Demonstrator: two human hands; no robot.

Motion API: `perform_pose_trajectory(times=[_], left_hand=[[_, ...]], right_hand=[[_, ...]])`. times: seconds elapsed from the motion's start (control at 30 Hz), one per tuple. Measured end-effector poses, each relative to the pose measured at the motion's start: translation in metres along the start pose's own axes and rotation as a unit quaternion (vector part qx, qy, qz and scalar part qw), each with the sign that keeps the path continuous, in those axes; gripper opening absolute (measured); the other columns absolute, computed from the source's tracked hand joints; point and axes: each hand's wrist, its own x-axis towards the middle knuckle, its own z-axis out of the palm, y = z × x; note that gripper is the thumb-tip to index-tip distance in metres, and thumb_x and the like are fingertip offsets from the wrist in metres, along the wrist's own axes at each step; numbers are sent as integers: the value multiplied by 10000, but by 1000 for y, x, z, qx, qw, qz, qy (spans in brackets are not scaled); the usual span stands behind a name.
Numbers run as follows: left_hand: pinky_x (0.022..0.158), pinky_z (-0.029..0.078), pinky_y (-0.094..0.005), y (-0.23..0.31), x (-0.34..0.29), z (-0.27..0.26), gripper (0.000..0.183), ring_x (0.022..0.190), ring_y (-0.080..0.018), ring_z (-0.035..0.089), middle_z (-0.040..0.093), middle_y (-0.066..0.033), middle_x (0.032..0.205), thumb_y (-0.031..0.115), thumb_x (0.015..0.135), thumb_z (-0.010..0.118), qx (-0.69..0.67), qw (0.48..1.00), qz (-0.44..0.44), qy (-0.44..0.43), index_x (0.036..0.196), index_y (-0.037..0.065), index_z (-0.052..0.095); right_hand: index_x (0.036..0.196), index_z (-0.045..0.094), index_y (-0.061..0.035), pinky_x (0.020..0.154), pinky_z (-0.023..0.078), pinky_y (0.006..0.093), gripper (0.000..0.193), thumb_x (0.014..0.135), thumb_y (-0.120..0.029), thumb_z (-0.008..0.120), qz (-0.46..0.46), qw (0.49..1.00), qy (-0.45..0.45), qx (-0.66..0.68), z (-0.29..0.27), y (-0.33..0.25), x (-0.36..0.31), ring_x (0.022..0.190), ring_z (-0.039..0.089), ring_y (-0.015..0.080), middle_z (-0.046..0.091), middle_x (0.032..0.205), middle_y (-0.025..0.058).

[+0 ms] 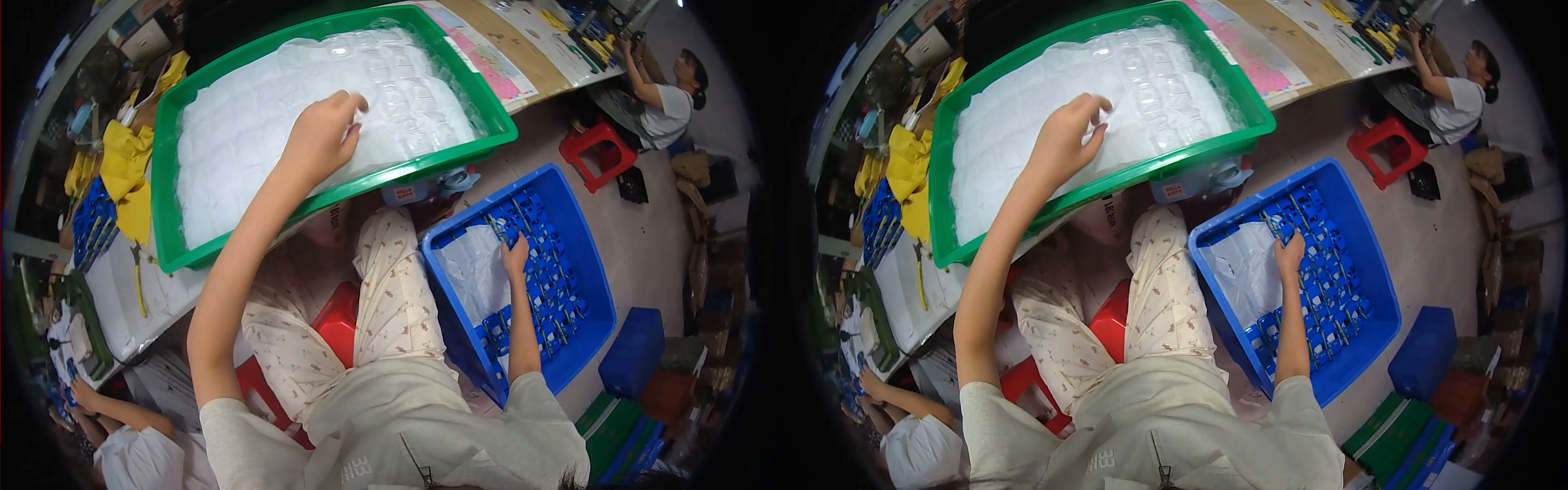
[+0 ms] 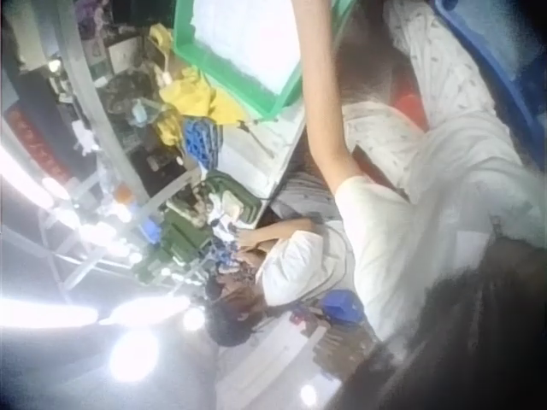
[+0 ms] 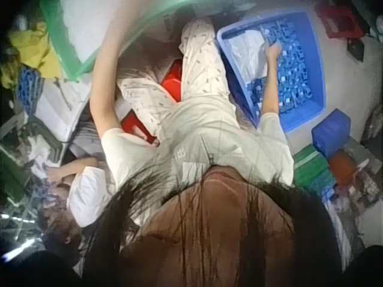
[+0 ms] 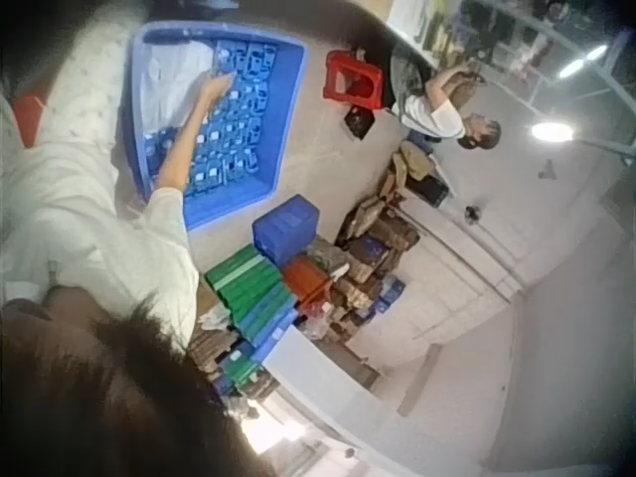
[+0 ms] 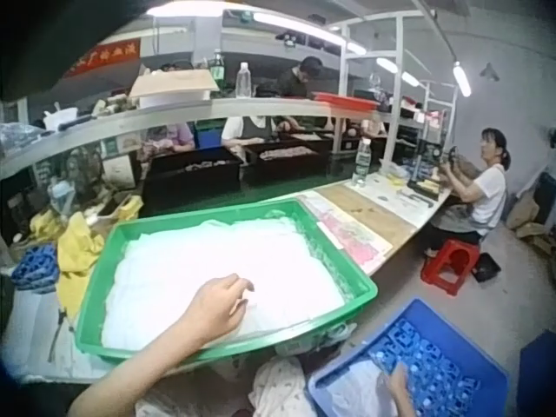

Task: The person assembles small toy cars by inserting white plastic internal components into blue plastic shells by hand.

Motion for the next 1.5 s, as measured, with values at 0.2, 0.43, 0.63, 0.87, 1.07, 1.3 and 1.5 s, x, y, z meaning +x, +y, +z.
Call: perform_pose_trajectory(times=[0.2, 0.43, 0.63, 0.87, 1.07, 1.3, 1.5], left_hand=[[613, 402, -362, -25, -42, -15, 152, 685, -268, 519, 514, -99, 728, 29, 676, 575, 163, 987, 2, -15, 811, 49, 506], [629, 387, -288, 10, -67, -54, 127, 653, -177, 524, 523, -59, 721, 19, 715, 590, -57, 991, -93, 72, 790, 32, 489], [626, 397, -197, 53, -123, -77, 110, 687, -59, 492, 478, -2, 741, 46, 817, 564, -527, 799, -276, 93, 830, 27, 457], [631, 418, -226, 75, -166, -72, 128, 684, -97, 500, 483, -34, 753, 75, 840, 540, -694, 672, -243, 89, 871, 48, 418], [627, 403, -232, 81, -183, -63, 141, 671, -109, 482, 458, -27, 732, 113, 845, 533, -765, 590, -249, 71, 870, 61, 404], [609, 393, -239, 89, -195, -43, 131, 653, -112, 457, 441, -26, 719, 125, 864, 508, -789, 554, -258, 65, 883, 60, 396], [603, 389, -235, 95, -223, -34, 120, 652, -111, 454, 437, -23, 715, 126, 875, 491, -782, 548, -276, 112, 885, 59, 392]], right_hand=[[1086, 474, 21, 872, 379, 388, 535, 671, -240, 688, 36, 997, -45, -44, 4, -17, 17, 990, 471, 355, 511, 1026, 211], [987, 465, 20, 801, 408, 396, 489, 663, -251, 711, -43, 997, -62, -30, -15, -23, 13, 923, 493, 359, 516, 952, 204], [857, 494, 25, 722, 422, 378, 372, 671, -227, 695, -81, 996, -31, -13, -15, -14, 17, 810, 512, 329, 517, 830, 177], [816, 482, 8, 599, 408, 348, 375, 669, -247, 714, -79, 993, -33, 86, -26, -19, 19, 647, 500, 248, 496, 692, 110], [846, 496, -50, 481, 332, 211, 198, 796, -170, 645, 111, 856, -85, 497, -90, -50, -9, 559, 430, 60, 508, 717, -44], [1226, 393, -1, 825, 420, 385, 496, 863, -334, 446, 117, 606, -275, 737, -168, -209, -97, 899, 533, 265, 529, 1009, 129], [1087, 461, 15, 585, 433, 393, 516, 782, -399, 411, 169, 415, -492, 747, -151, -305, -153, 639, 540, 308, 528, 858, 223]])
